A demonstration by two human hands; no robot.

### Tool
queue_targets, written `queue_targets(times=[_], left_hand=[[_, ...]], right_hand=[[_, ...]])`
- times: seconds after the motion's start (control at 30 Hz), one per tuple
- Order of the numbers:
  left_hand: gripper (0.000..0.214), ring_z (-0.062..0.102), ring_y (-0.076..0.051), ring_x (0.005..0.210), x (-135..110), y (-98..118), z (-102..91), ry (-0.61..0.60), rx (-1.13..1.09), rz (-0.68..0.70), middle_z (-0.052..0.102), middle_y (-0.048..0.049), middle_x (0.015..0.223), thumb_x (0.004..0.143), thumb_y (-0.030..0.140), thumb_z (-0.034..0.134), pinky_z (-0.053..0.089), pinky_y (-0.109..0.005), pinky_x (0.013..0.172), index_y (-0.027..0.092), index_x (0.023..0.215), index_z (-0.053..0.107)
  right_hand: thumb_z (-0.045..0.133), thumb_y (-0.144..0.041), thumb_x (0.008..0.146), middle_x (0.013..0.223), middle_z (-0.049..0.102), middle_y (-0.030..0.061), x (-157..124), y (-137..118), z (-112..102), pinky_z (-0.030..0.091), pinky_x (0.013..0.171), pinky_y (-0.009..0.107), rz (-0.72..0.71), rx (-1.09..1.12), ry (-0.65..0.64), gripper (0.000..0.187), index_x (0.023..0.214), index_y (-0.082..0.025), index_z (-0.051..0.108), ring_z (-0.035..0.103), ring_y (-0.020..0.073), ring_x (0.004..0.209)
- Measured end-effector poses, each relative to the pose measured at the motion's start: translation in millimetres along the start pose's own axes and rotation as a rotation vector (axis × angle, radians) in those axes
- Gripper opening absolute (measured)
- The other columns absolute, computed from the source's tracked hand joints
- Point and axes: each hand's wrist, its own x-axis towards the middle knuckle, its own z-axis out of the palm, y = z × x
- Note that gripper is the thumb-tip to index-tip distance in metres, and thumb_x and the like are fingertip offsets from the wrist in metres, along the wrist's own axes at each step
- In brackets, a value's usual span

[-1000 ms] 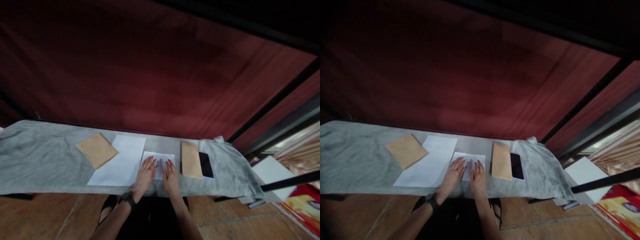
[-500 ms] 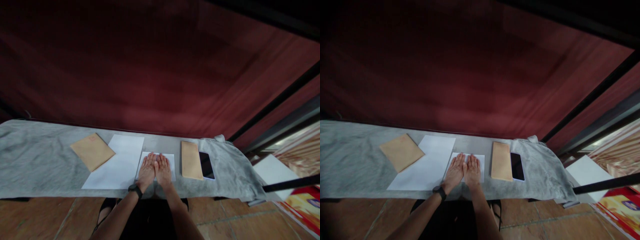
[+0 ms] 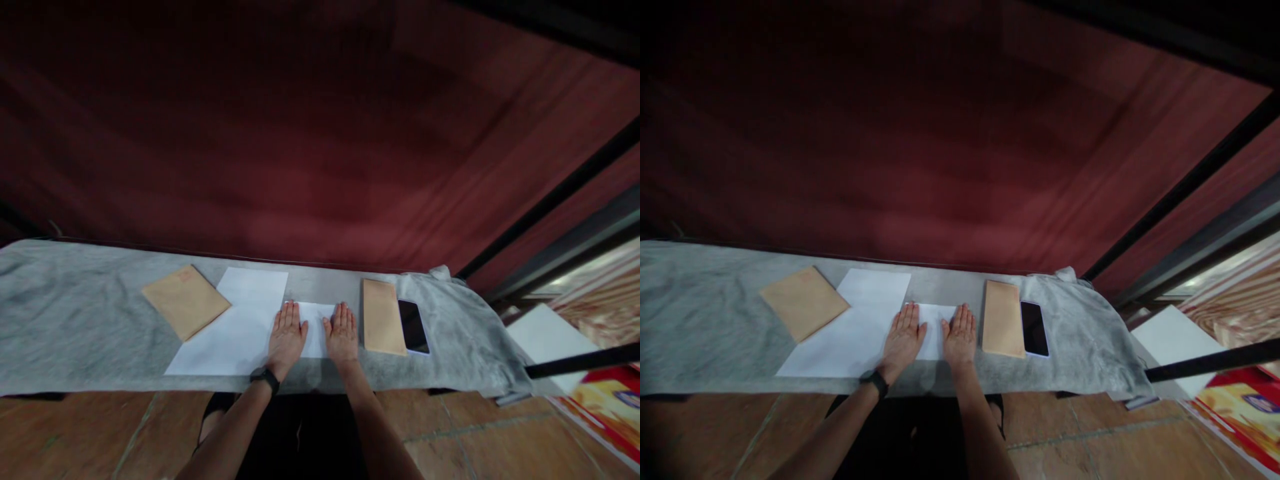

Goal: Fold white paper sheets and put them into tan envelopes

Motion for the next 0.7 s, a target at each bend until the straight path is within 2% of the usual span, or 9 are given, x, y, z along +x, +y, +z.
queue_targets(times=[0.23, 0.37, 0.43, 0.53, 0.6, 0.7], left_hand=[[0.063, 0.033, -0.031, 0.147, 0.8, 0.8, -6.4, -0.02, 0.002, -0.011, 0.041, -0.0238, 0.154, 0.098, 0.036, 0.032, 0.029, -0.047, 0.119, -0.003, 0.147, 0.042], [0.061, 0.033, -0.033, 0.147, 0.8, 2.8, -10.5, -0.024, -0.015, -0.012, 0.039, -0.023, 0.155, 0.099, 0.038, 0.035, 0.029, -0.049, 0.119, 0.002, 0.148, 0.044], [0.059, 0.032, -0.033, 0.148, 0.6, 3.1, -12.8, -0.026, -0.021, -0.002, 0.037, -0.0219, 0.157, 0.099, 0.038, 0.037, 0.028, -0.051, 0.119, 0.006, 0.148, 0.045], [0.056, 0.03, -0.033, 0.149, 0.1, 1.9, -16.4, -0.054, -0.026, 0.023, 0.035, -0.02, 0.159, 0.098, 0.032, 0.039, 0.027, -0.051, 0.119, 0.01, 0.149, 0.045], [0.055, 0.03, -0.032, 0.149, -0.3, 0.8, -18.0, -0.071, -0.023, 0.037, 0.034, -0.0191, 0.16, 0.097, 0.027, 0.039, 0.028, -0.05, 0.118, 0.011, 0.15, 0.044], [0.056, 0.029, -0.032, 0.149, -0.9, 0.0, -17.9, -0.065, -0.012, 0.038, 0.033, -0.0195, 0.16, 0.097, 0.026, 0.037, 0.029, -0.05, 0.118, 0.011, 0.151, 0.042]], right_hand=[[0.028, -0.046, 0.105, 0.155, 0.035, 0.028, -4.3, 5.2, -4.3, 0.034, 0.116, 0.051, 0.069, -0.001, -0.022, 0.068, 0.15, 0.004, 0.035, 0.038, 0.0355, 0.144], [0.029, -0.041, 0.105, 0.155, 0.034, 0.0291, -7.2, -2.9, -12.2, 0.031, 0.117, 0.052, 0.112, 0.012, -0.012, 0.064, 0.148, 0.005, 0.038, 0.037, 0.0356, 0.144], [0.03, -0.038, 0.105, 0.157, 0.034, 0.0249, -8.6, -14.6, -15.4, 0.029, 0.118, 0.052, 0.072, 0.049, -0.019, 0.059, 0.15, 0.0, 0.037, 0.034, 0.0328, 0.146], [0.03, -0.033, 0.106, 0.158, 0.036, 0.0148, -9.9, -37.2, -15.8, 0.029, 0.119, 0.047, -0.071, 0.141, -0.093, 0.052, 0.152, -0.011, 0.038, 0.033, 0.0253, 0.148], [0.028, -0.032, 0.106, 0.157, 0.038, 0.0128, -10.5, -49.0, -13.2, 0.028, 0.12, 0.044, -0.121, 0.175, -0.141, 0.05, 0.15, -0.012, 0.041, 0.034, 0.0224, 0.147], [0.029, -0.034, 0.106, 0.157, 0.039, 0.014, -11.3, -54.2, -8.4, 0.026, 0.121, 0.044, -0.12, 0.177, -0.152, 0.051, 0.15, -0.011, 0.043, 0.035, 0.0229, 0.147]])
